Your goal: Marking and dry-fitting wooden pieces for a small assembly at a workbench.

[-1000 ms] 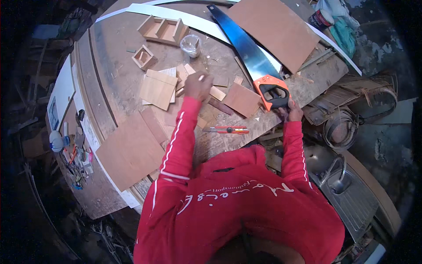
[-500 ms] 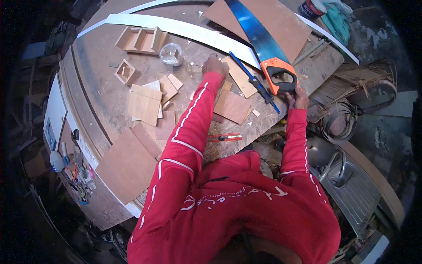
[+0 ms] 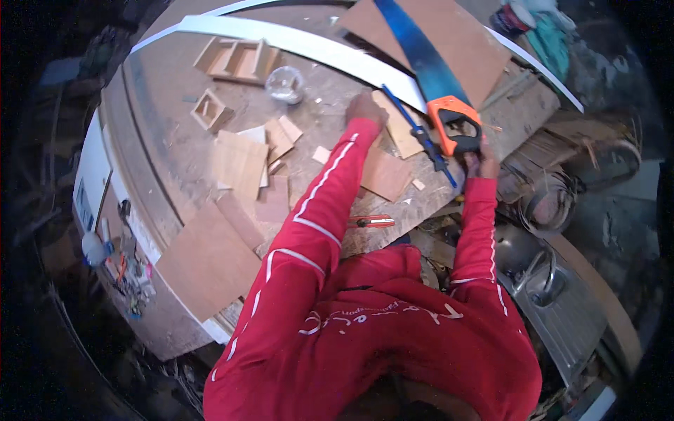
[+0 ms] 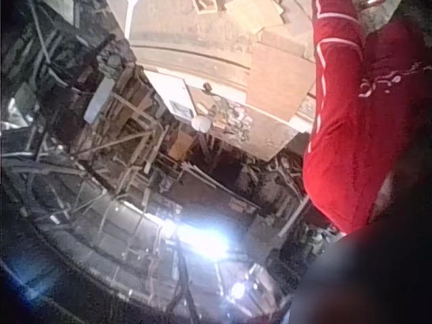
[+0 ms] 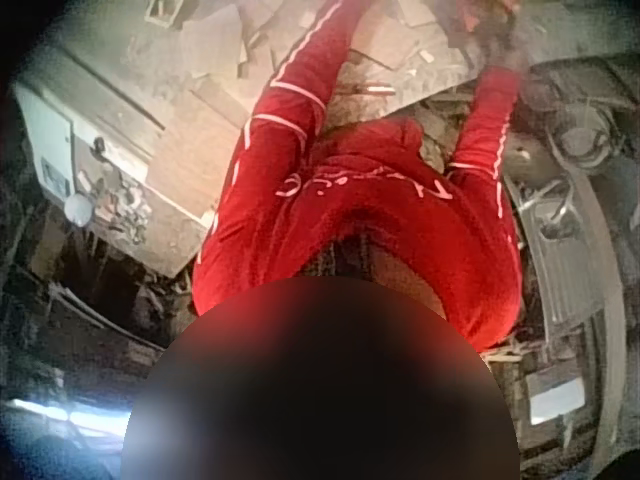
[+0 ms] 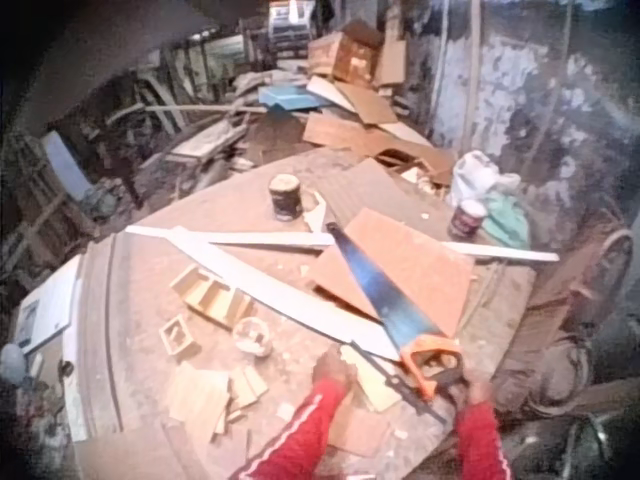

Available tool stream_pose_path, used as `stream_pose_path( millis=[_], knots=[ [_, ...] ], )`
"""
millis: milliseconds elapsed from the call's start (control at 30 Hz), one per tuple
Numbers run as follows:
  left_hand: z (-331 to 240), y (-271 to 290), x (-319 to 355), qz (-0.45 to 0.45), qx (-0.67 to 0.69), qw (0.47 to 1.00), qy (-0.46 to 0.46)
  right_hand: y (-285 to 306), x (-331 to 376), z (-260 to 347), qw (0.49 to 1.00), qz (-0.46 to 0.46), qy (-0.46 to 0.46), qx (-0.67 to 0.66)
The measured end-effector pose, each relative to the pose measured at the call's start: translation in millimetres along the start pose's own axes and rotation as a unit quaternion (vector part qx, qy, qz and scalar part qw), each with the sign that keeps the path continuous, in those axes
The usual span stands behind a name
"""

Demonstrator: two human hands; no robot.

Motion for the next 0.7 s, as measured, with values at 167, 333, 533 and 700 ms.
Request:
stream_pose_path(
  millis=[167,333,533,700],
  knots=[
    [10,3,3,-0.032,0.044,0.999,0.004,-12,-11,4,0.999,0.031,0.039,0.001],
    [31,6,0,-0.06,0.089,0.994,0.02,-22,-27,4,0.999,0.021,0.036,0.029],
    [67,28,-5,-0.117,0.165,0.979,0.022,-20,-24,7,0.995,-0.01,0.039,0.093],
    [89,45,6,-0.094,0.302,0.945,0.078,-12,-19,3,0.979,-0.023,0.062,0.195]
  ],
)
Point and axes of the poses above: each hand's wrist, its own x-axis away from the middle knuckle, its own y-axis out of the back of the hand, z = x × y, the point moved 5 cm from there along -x, towards the middle knuckle, and after that the axes turned 1 degree about -y, right-handed, at the moved point
